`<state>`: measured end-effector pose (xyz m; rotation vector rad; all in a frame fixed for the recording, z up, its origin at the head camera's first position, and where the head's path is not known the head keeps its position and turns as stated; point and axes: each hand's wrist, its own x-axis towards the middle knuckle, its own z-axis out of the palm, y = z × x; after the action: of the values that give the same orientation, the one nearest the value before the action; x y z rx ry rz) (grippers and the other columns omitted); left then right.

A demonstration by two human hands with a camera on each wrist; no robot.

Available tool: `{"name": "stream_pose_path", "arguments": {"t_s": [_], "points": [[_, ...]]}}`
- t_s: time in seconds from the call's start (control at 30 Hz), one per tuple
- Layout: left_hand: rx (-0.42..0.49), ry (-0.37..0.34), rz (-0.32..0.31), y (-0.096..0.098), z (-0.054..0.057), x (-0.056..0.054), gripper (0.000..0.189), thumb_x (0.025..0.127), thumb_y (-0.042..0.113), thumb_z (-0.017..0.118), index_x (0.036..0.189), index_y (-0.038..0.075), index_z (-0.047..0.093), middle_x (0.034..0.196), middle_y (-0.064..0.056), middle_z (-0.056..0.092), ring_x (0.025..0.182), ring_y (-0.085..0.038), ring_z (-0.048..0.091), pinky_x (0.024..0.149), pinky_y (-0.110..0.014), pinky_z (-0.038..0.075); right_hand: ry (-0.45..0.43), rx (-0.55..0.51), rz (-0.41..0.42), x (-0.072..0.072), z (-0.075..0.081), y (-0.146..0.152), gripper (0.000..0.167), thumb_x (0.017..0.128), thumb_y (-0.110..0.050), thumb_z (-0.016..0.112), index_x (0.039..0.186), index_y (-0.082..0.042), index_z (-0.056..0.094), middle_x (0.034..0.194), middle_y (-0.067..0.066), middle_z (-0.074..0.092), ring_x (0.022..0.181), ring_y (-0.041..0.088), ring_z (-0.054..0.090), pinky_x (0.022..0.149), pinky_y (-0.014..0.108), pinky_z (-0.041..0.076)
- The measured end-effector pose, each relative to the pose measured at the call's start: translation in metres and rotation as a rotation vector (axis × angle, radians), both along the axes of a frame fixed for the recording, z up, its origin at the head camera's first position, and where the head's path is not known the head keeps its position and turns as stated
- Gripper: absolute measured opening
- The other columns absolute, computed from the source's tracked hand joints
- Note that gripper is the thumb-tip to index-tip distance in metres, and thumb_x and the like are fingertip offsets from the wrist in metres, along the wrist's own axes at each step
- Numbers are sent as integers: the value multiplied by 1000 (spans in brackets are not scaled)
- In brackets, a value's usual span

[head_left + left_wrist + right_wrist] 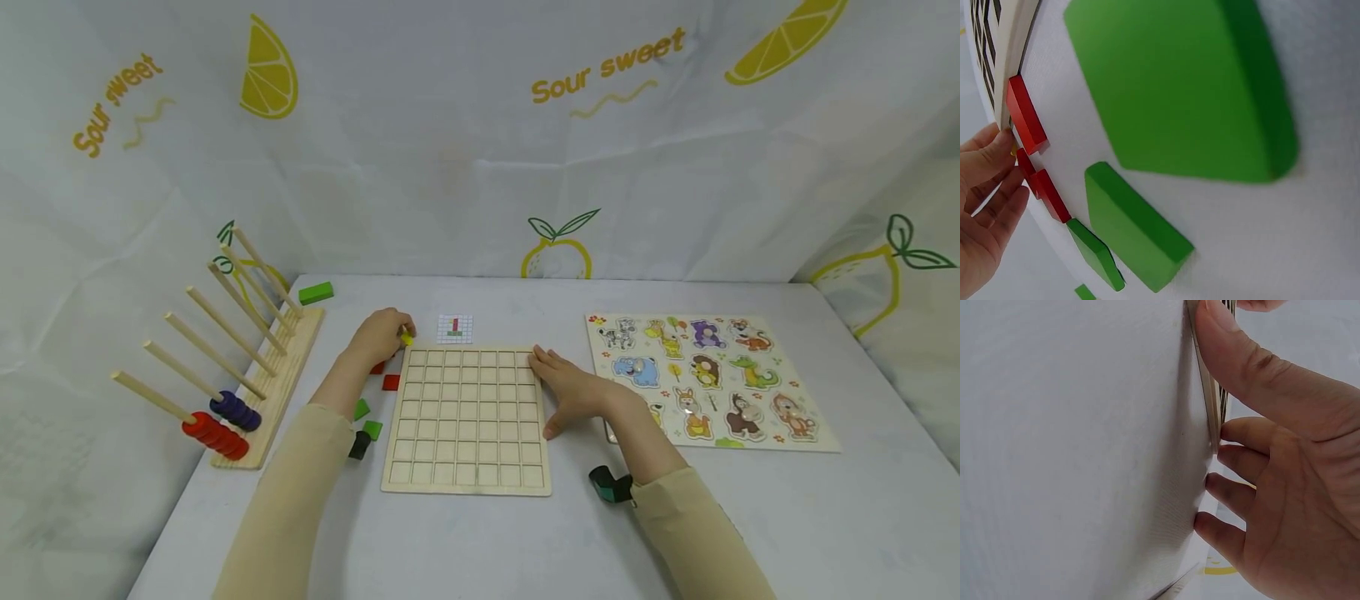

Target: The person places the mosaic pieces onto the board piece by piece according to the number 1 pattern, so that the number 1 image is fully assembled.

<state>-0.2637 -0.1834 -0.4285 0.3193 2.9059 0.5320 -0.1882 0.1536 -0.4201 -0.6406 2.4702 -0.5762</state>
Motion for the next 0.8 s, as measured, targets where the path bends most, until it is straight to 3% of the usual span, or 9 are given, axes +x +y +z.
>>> {"name": "stream_pose_path", "arguments": {"t_s": [0.2, 0.67, 0.8], "points": [[-37, 18, 9, 0, 1, 2, 14, 89, 1, 68, 103, 4, 70, 110, -16, 61, 97, -27, 60, 89, -40, 53, 4, 6, -2, 0, -1, -2, 120, 68, -27, 89, 157, 1, 13, 167, 18, 1, 155, 40, 2, 124, 56, 13], [-36, 7, 48, 0, 0, 5, 15, 90, 5, 68, 104, -1, 67, 111, -18, 63, 102, -31, 60, 90, -40, 53, 0, -12, -5, 0, -1, 0, 120, 68, -25, 89, 157, 1, 13, 167, 18, 1, 155, 40, 2, 124, 56, 12], [-22, -2, 56, 2, 2, 5, 10, 92, 5, 66, 100, -1, 68, 106, -17, 65, 93, -27, 62, 83, -37, 55, -4, -10, -7, 0, -1, 0, 120, 68, -26, 89, 157, 1, 13, 167, 17, 1, 155, 40, 2, 124, 56, 12]]}}
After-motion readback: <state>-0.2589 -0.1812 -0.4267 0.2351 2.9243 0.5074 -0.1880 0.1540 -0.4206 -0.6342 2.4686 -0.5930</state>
